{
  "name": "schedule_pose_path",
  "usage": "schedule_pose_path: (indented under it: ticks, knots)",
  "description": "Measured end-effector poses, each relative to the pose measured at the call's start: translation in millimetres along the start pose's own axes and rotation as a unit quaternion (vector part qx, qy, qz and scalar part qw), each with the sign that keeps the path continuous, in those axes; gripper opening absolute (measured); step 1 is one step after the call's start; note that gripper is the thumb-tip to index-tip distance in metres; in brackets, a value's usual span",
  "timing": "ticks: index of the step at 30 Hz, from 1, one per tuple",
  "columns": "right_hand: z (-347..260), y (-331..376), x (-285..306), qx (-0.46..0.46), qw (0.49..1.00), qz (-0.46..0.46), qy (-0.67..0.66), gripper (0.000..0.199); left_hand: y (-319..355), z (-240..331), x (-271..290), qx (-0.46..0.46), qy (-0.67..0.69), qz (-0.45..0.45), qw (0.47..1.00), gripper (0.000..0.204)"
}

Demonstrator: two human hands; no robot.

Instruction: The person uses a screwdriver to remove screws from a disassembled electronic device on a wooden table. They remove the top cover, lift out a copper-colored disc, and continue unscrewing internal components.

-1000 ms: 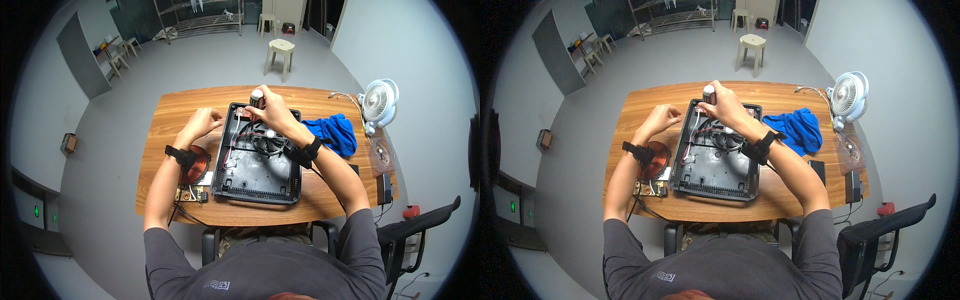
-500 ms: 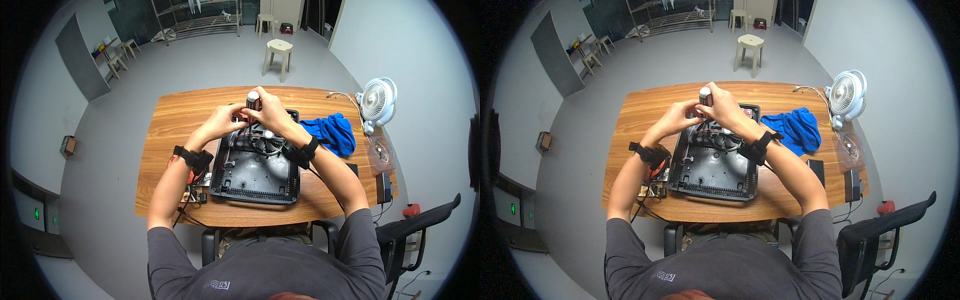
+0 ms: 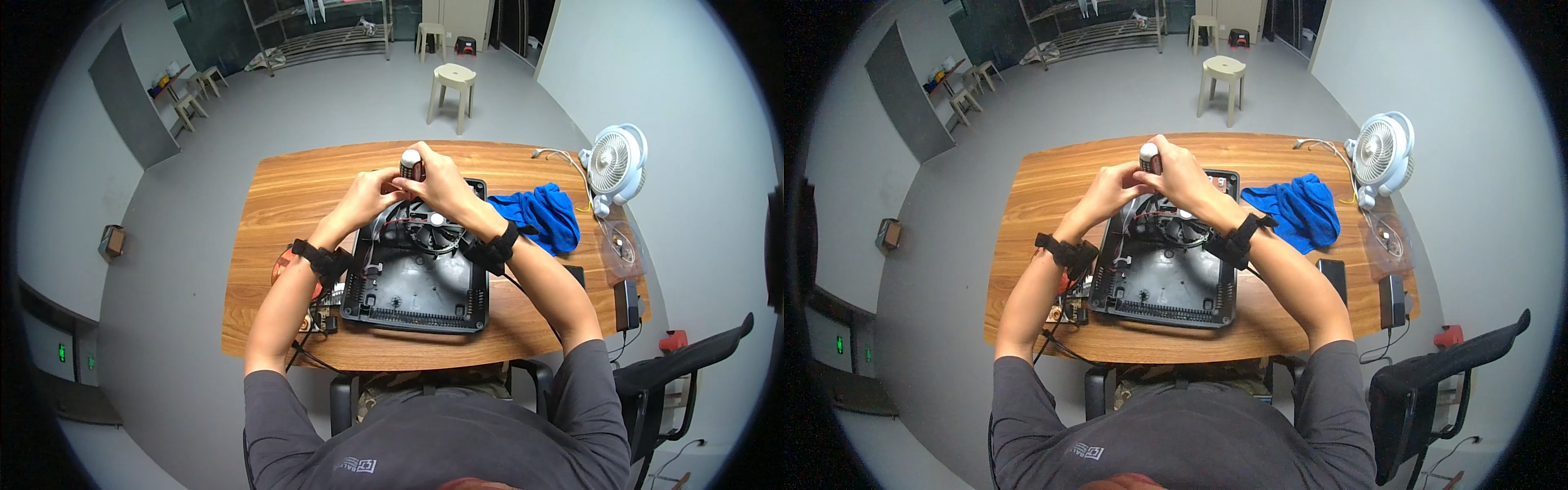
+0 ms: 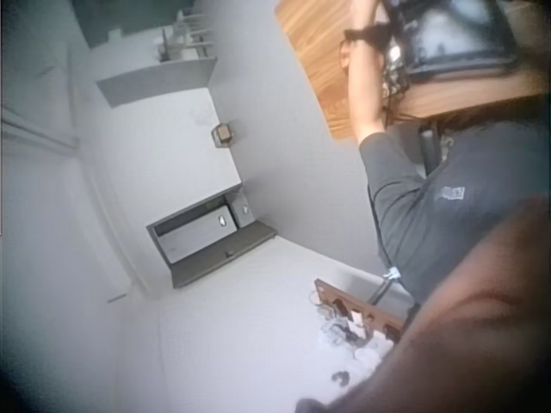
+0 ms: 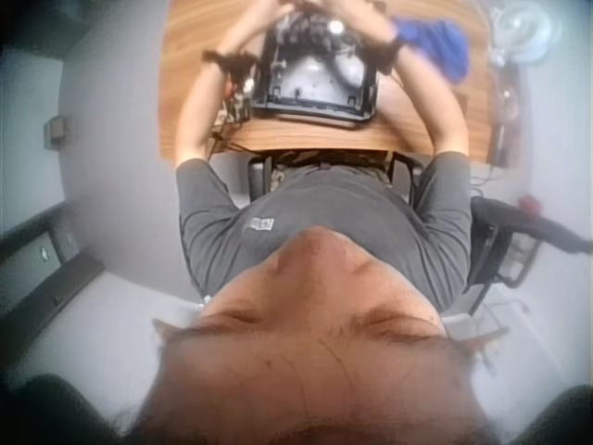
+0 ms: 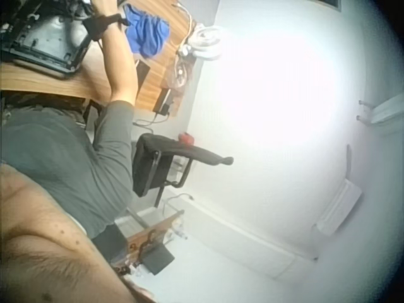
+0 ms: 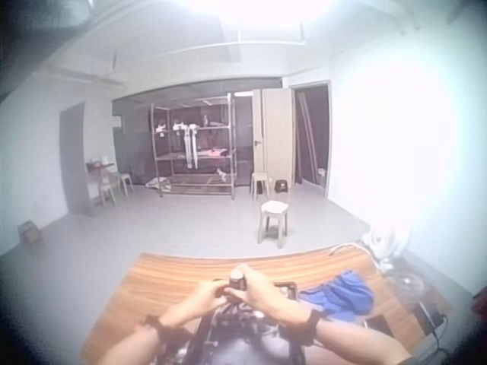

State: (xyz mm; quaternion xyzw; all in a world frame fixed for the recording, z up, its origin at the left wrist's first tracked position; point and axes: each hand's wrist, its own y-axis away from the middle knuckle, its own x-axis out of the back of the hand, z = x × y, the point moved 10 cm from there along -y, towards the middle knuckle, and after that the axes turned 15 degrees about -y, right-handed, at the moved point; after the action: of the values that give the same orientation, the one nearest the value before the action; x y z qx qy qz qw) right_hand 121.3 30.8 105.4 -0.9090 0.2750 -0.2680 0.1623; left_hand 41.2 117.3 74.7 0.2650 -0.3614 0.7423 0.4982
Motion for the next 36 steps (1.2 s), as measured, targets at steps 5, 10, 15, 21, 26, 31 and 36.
schedule_pose_path:
  ticks: [5,10,15,21,26,31,36]
  knots:
    - [0.8,-0.9,0.8,-0.008,1.0,0.001,-0.012,0.048,-2.7,-6.0,-2.9,-0.003,0.021,0.0,1.0,0.027]
    - [0.2,-0.2,0.0,-0.01,1.0,-0.001,0.0,0.047,-1.9,-5.2,-2.5,-0.001,0.021,-0.002,1.0,0.026]
    - [3.6,-0.9,0.1,-0.018,1.0,-0.003,-0.023,0.046,-1.3,-2.6,-0.9,0.005,0.003,0.001,1.0,0.026]
    - [-14.3,-0.1,-2.2,0.034,0.999,-0.011,0.008,0.049,-2.1,-7.5,-1.5,0.003,-0.032,0.029,0.999,0.026]
    - [-23.3,-4.0,-6.9,0.084,0.991,-0.05,0.093,0.047,-7.0,-5.3,-2.8,0.003,-0.064,0.038,0.997,0.024]
    - [-28.9,-10.4,-7.0,0.03,0.97,-0.068,0.232,0.044,-9.2,-10.5,-7.5,0.024,-0.068,0.031,0.997,0.023]
    - [-20.7,-16.5,-14.8,0.063,0.977,-0.084,0.187,0.039,-10.5,-14.1,-16.3,0.038,-0.069,0.021,0.997,0.022]
